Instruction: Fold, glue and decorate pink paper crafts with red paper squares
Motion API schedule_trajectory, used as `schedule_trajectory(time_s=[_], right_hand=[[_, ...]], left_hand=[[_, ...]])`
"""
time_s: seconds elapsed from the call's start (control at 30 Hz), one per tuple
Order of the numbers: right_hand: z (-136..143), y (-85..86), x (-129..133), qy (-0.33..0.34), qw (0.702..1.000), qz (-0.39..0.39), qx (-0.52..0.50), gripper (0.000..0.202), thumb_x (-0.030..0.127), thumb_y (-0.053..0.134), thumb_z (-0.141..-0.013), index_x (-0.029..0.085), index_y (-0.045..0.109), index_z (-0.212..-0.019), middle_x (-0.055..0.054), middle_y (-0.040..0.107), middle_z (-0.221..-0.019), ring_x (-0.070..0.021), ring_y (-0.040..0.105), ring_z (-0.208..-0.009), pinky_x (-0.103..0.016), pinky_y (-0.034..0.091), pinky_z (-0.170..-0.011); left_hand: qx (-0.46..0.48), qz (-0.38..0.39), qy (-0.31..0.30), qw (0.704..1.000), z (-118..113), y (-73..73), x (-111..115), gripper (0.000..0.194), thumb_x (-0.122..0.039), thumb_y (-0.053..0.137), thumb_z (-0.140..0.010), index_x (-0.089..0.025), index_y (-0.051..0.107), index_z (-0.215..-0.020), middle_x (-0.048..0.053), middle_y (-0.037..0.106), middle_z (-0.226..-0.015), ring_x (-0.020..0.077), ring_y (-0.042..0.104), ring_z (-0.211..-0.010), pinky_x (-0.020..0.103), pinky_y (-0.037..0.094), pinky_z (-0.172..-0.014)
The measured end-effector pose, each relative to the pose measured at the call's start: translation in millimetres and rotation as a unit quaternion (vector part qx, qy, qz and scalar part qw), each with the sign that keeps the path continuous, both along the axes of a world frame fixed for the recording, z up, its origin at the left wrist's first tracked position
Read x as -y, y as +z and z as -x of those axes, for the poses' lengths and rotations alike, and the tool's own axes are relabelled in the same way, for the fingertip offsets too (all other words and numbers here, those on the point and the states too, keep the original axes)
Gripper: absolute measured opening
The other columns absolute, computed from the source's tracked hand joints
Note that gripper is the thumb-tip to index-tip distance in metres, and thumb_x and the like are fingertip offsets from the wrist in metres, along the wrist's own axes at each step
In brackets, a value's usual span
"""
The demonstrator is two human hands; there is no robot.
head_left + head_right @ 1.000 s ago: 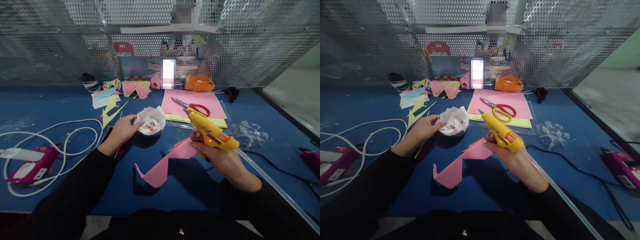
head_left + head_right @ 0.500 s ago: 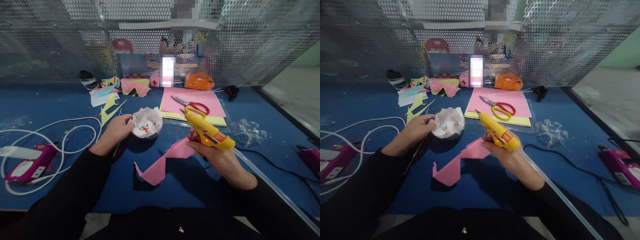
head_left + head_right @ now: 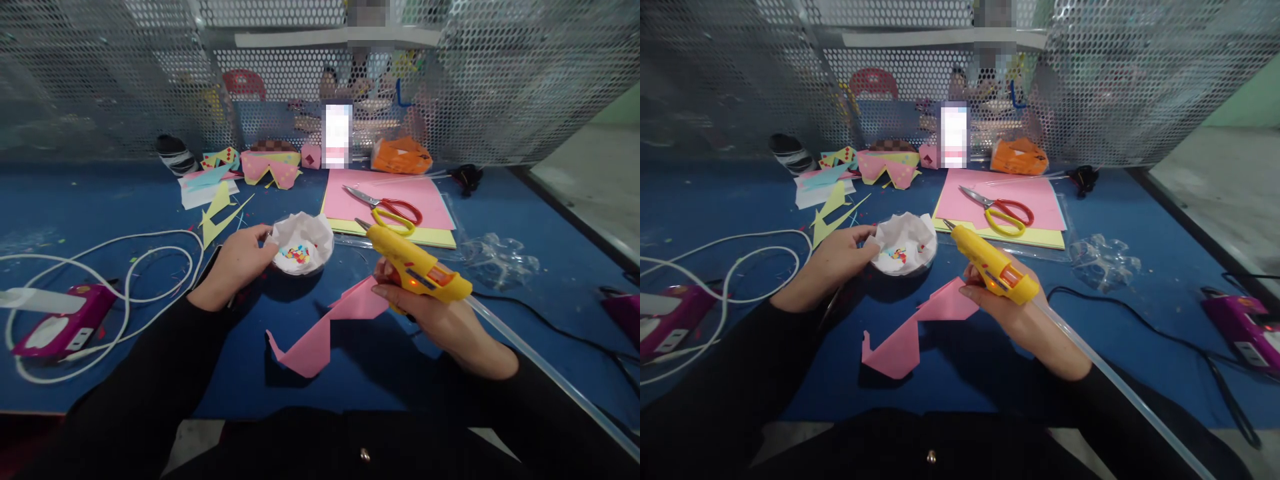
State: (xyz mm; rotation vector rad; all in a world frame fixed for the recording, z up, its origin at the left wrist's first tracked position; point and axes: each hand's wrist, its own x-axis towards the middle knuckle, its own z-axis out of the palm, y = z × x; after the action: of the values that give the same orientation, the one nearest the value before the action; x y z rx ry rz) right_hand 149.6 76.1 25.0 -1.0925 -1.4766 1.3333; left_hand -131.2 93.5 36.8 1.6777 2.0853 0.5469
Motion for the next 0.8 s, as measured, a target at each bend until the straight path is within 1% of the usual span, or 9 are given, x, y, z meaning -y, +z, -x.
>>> schedule_trajectory(time_s=[0.07,0.13,0.23,0.3,0.37,0.47,0.53,0.67,0.8], right_hand=[[-0.3,-2.9,0.0,0.003,1.000,-0.001,0.000,0.026,0.032,0.081,-0.070,0.024,0.059,-0.081,0.000,0.062,-0.086,-0.0184,0.061,-0.083,-0.035,0.053,-0.080],[0.4,-4.4,-0.1,0.000,1.000,-0.003,0.005,0.025,0.031,0.081,-0.070,0.024,0.059,-0.081,0.000,0.062,-0.086,-0.0183,0.061,-0.083,-0.035,0.052,-0.079],[3.0,-4.5,-0.1,-0.006,1.000,-0.009,0.012,0.025,0.030,0.080,-0.069,0.024,0.058,-0.078,0.000,0.062,-0.085,-0.0182,0.060,-0.082,-0.035,0.052,-0.079],[4.6,-5.1,0.0,-0.010,1.000,-0.006,0.007,0.026,0.031,0.081,-0.068,0.024,0.058,-0.077,0.000,0.061,-0.083,-0.0180,0.060,-0.080,-0.035,0.052,-0.077],[5.6,-7.2,0.3,-0.009,1.000,-0.003,0.004,0.027,0.032,0.081,-0.068,0.023,0.057,-0.077,0.000,0.060,-0.082,-0.0176,0.059,-0.079,-0.035,0.051,-0.075],[5.7,-11.3,1.0,-0.004,1.000,-0.006,0.013,0.025,0.032,0.080,-0.072,0.024,0.058,-0.080,0.000,0.061,-0.086,-0.0175,0.059,-0.082,-0.034,0.051,-0.076],[5.5,-12.9,1.3,-0.007,1.000,-0.006,0.013,0.024,0.032,0.080,-0.072,0.024,0.059,-0.080,0.001,0.061,-0.086,-0.0176,0.059,-0.082,-0.035,0.051,-0.077],[5.0,-12.5,0.9,-0.014,1.000,0.000,0.010,0.026,0.034,0.082,-0.069,0.025,0.060,-0.079,0.001,0.063,-0.086,-0.0183,0.060,-0.083,-0.036,0.052,-0.080],[4.3,-10.0,0.6,-0.018,1.000,0.003,0.023,0.026,0.036,0.082,-0.069,0.025,0.060,-0.079,-0.001,0.064,-0.087,-0.0196,0.062,-0.084,-0.037,0.053,-0.080]], left_hand=[[-0.015,-0.004,0.004,1.000,4.9,-0.8,-1.7,0.039,-0.038,0.054,-0.081,-0.019,0.074,-0.109,0.006,0.075,-0.080,0.0222,0.065,-0.066,0.031,0.044,-0.061],[-0.036,-0.015,0.011,0.999,7.9,1.2,-0.7,0.045,-0.048,0.055,-0.084,-0.018,0.072,-0.114,0.010,0.076,-0.099,0.0260,0.067,-0.082,0.033,0.046,-0.070],[-0.093,-0.090,0.026,0.991,6.3,8.3,8.2,0.053,-0.054,0.049,-0.091,-0.016,0.067,-0.124,0.012,0.072,-0.118,0.0269,0.066,-0.093,0.035,0.046,-0.080],[-0.110,-0.160,0.014,0.981,0.7,11.7,17.4,0.046,-0.050,0.047,-0.095,-0.018,0.070,-0.118,0.010,0.072,-0.117,0.0238,0.066,-0.091,0.033,0.046,-0.080],[-0.112,-0.191,-0.042,0.974,-6.9,10.9,25.9,0.038,-0.048,0.050,-0.095,-0.021,0.073,-0.108,0.007,0.074,-0.109,0.0225,0.067,-0.091,0.032,0.045,-0.079],[-0.151,-0.165,-0.173,0.959,-17.7,2.1,31.6,0.037,-0.053,0.061,-0.089,-0.021,0.074,-0.103,0.007,0.076,-0.101,0.0258,0.066,-0.094,0.034,0.042,-0.079],[-0.176,-0.144,-0.225,0.947,-21.6,-4.0,30.7,0.031,-0.049,0.064,-0.089,-0.021,0.073,-0.096,0.006,0.076,-0.092,0.0259,0.066,-0.091,0.035,0.039,-0.076],[-0.198,-0.138,-0.251,0.937,-17.8,-6.0,25.2,0.018,-0.034,0.060,-0.093,-0.022,0.070,-0.085,0.003,0.073,-0.084,0.0229,0.065,-0.085,0.037,0.034,-0.077],[-0.192,-0.132,-0.295,0.927,-1.3,0.3,21.6,0.017,-0.030,0.057,-0.092,-0.023,0.071,-0.084,0.002,0.075,-0.087,0.0221,0.066,-0.087,0.038,0.034,-0.083]])
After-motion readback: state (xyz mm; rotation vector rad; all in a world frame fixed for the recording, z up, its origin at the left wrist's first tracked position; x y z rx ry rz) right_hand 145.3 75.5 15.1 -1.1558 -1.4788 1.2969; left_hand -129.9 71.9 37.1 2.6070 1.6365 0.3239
